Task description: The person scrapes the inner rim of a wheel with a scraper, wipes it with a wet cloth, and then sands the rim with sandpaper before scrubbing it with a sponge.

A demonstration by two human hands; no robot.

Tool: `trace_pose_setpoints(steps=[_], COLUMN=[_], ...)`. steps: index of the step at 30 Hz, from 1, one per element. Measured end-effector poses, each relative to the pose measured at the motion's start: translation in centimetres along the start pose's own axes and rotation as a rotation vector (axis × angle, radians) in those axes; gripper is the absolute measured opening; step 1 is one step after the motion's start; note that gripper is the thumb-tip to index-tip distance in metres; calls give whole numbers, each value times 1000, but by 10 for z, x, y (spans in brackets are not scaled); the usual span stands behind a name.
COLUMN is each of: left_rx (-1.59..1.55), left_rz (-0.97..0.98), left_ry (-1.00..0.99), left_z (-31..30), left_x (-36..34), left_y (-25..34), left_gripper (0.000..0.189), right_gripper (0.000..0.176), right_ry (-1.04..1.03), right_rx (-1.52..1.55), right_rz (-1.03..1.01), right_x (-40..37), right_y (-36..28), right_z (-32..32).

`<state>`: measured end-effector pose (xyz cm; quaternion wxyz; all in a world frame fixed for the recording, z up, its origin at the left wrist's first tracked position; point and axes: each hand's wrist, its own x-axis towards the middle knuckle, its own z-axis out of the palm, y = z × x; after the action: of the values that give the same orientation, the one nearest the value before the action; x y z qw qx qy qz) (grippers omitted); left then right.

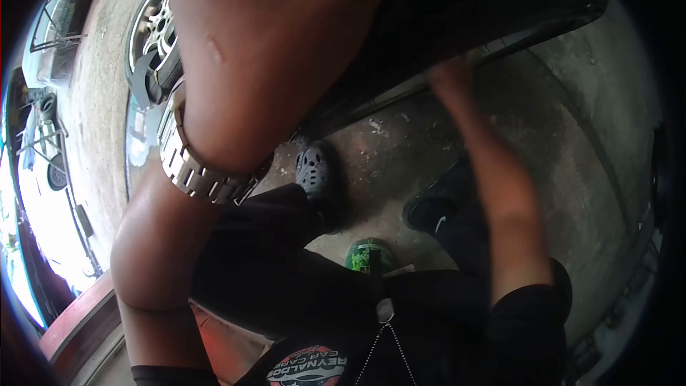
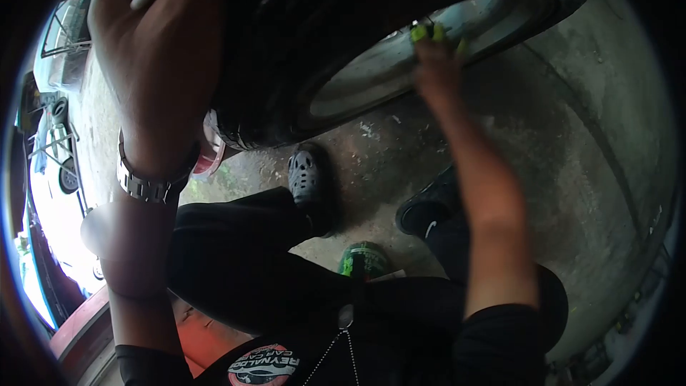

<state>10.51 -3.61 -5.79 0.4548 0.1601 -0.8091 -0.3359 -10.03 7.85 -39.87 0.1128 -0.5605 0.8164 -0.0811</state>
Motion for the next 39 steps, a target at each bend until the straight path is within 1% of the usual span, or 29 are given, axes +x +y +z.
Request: trace_pose_setpoints(steps=[1,4,6,8,9,11,13,15,18,19,21,22,24,25,27,29,31,33,35,37,39], left_rx=[-8,-35,-40,-36,-39,-47,-47,-46,-45,-44,-47,-47,-48,-43,-43,-40,-34,-27,-44,-56,-58], left_rz=[-2,-13,-25,-36,-47,-53,-69,-92,-118,-117,-125,-136,-151,-156,-164,-187,-229,-219,-180,-164,-157], left_ry=[-9,-51,-80,-106,-115,-120,-124,-134,-147,-149,-155,-153,-152,-153,-157,-149,-138,-148,-179,-195,-206], left_z=[3,16,27,35,41,48,54,59,61,61,62,62,64,64,65,63,65,64,63,63,62], left_x=[1,7,16,28,29,37,40,43,47,49,51,50,52,52,54,56,56,56,57,55,54], left_y=[1,5,8,7,8,4,1,1,3,5,6,6,6,7,8,8,7,7,9,9,9], left_gripper=[34,34,34,34,34,34,35,35,35,35,35,35,35,36,36,36,36,36,37,38,39], right_gripper=[42,37,34,34,34,35,35,36,35,35,34,33,30,28,25,23,23,26,30,31,31], right_ry=[58,144,175,56,-88,-136,31,170,168,73,-31,-62,101,290,414,309,181,192,366,469,435], right_rx=[85,270,414,293,96,-99,-58,-1,25,66,78,53,37,41,31,-3,-11,20,54,40,22], right_rz=[81,-57,-148,-92,20,77,-28,-125,-97,-80,-89,-127,-176,-206,-240,-244,-246,-231,-211,-246,-328], right_x=[2,18,17,24,26,34,37,22,2,-9,0,10,18,20,16,21,15,0,-10,3,11], right_y=[-6,33,55,50,28,34,59,73,38,0,-2,21,50,57,63,75,76,56,-4,-1,46], right_z=[10,-17,-23,-10,5,-1,-12,-20,-36,-29,-32,-33,-28,-24,-29,-42,-42,-29,-13,-18,-25])
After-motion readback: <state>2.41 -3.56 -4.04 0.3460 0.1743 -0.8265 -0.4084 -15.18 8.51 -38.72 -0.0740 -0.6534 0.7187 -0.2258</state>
